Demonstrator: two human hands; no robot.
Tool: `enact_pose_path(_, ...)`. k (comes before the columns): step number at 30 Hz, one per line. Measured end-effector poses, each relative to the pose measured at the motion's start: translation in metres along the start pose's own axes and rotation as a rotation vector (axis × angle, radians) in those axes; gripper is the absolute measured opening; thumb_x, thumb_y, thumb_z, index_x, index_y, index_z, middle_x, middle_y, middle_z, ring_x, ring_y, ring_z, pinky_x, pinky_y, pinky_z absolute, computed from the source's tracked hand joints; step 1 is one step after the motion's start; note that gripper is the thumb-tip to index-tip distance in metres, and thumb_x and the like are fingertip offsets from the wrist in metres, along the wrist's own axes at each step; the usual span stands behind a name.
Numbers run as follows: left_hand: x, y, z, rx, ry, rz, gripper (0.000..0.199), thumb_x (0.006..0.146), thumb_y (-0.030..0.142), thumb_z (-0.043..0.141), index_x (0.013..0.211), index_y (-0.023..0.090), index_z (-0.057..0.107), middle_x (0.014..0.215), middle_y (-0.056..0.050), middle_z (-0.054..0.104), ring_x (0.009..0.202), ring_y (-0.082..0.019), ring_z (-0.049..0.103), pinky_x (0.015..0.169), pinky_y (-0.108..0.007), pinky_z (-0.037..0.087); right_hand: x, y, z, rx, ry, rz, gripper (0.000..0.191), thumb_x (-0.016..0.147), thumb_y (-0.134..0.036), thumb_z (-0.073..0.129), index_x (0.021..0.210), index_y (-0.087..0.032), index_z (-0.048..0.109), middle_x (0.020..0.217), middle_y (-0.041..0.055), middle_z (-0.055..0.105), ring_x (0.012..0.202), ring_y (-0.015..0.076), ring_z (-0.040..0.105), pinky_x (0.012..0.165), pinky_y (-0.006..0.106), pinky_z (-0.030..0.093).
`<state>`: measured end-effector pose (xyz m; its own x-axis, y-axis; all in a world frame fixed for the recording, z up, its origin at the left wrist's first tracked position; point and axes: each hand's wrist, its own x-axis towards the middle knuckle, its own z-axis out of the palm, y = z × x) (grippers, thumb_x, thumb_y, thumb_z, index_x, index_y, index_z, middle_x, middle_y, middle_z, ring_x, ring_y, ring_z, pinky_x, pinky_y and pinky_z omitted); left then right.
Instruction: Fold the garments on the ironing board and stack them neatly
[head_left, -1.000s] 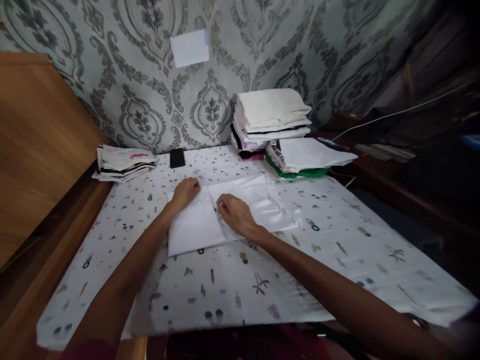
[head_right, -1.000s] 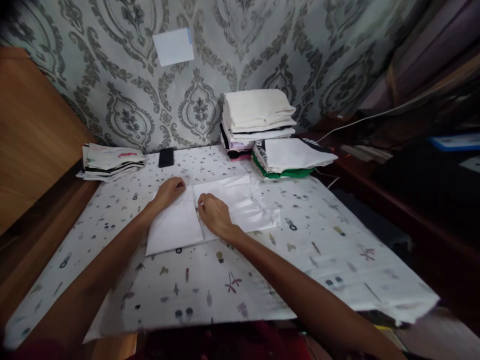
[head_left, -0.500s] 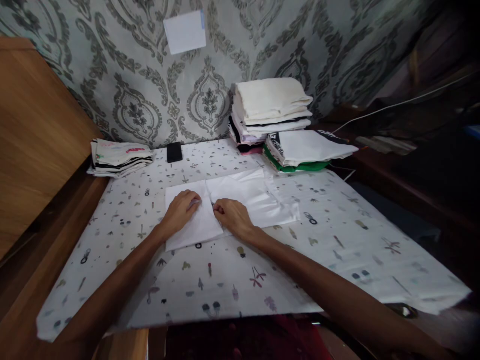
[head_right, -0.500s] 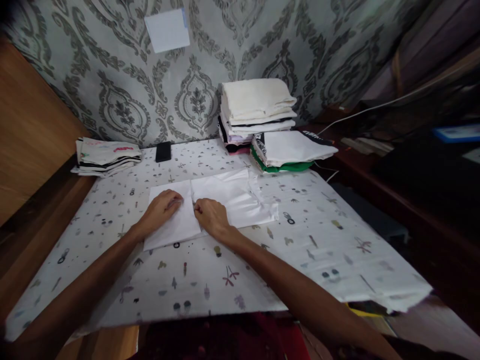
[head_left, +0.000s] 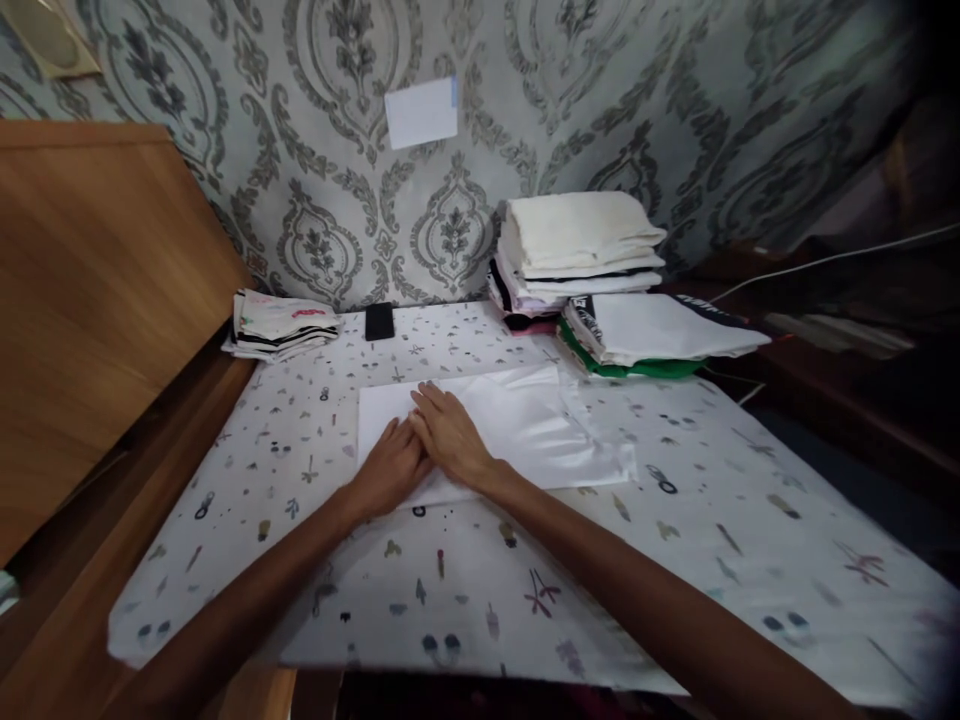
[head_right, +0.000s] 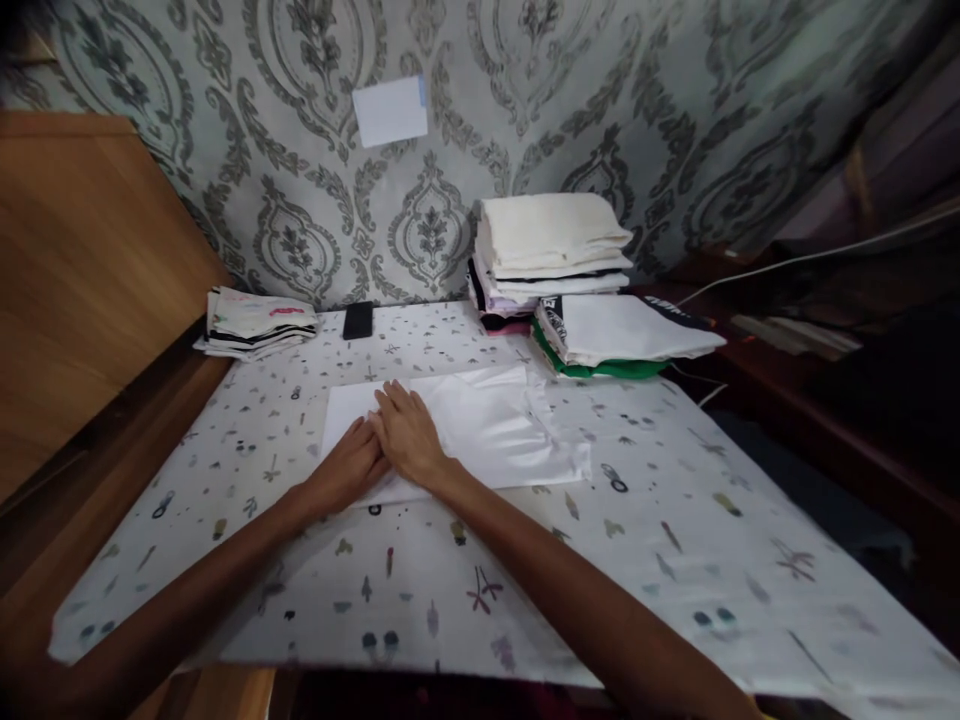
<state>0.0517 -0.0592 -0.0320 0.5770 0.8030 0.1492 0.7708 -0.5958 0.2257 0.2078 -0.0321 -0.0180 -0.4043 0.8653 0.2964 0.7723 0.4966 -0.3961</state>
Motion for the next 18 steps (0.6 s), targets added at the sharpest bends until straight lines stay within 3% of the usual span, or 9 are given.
enact_pose_path(4,-0.001,-0.041,-0.005,0.048,-0.070,-0.203,0.063,0.103,0.051,0.020,0.154,0.015,0.031,0.164,-0.015,0.028,0.154,-0.025,0.020,0.124,-0.049,0.020,0.003,0.008,0.015,-0.128,-0.122,0.056,0.053,0.104,-0.035,0.034,0.146,-0.007,0.049,0.156,0.0182,0.041,0.148,0.0278,0.032,0.121,0.049,0.024)
enact_pose_path(7,0.002,-0.076,-0.008,0.047,-0.113,-0.293,0.067,0.102,0.054,0.023,0.155,0.015,0.029,0.166,-0.015,0.023,0.154,-0.027,0.017,0.123,-0.051,0.017,0.001,0.011,0.017,-0.174,-0.133,0.055,0.054,0.103,-0.034,0.035,0.148,-0.007,0.046,0.158,0.0178,0.038,0.149,0.0270,0.030,0.121,0.050,0.022)
enact_pose_path(11,0.012,-0.113,-0.014,-0.005,-0.024,-0.330,0.061,0.100,0.048,0.031,0.150,0.013,0.036,0.161,-0.018,0.034,0.150,-0.029,0.028,0.120,-0.054,0.022,-0.001,0.008,0.013,-0.183,-0.132,0.048,0.054,0.103,-0.033,0.034,0.148,-0.006,0.046,0.158,0.0175,0.038,0.149,0.0267,0.030,0.121,0.049,0.023)
enact_pose_path(15,0.026,-0.132,-0.023,-0.027,0.154,-0.305,0.037,0.095,0.034,0.042,0.120,0.016,0.062,0.124,-0.015,0.065,0.118,-0.027,0.057,0.105,-0.046,0.042,-0.002,0.008,0.012,-0.175,-0.129,0.050,0.052,0.103,-0.034,0.035,0.147,-0.008,0.047,0.158,0.0166,0.039,0.149,0.0262,0.030,0.121,0.048,0.024)
enact_pose_path(18,0.037,-0.135,-0.029,-0.021,0.169,-0.295,0.020,0.088,0.030,0.051,0.092,0.018,0.067,0.098,-0.010,0.067,0.099,-0.027,0.058,0.094,-0.044,0.046,-0.001,0.008,0.011,-0.170,-0.135,0.058,0.053,0.103,-0.034,0.035,0.148,-0.008,0.046,0.159,0.0169,0.038,0.150,0.0263,0.029,0.121,0.048,0.022)
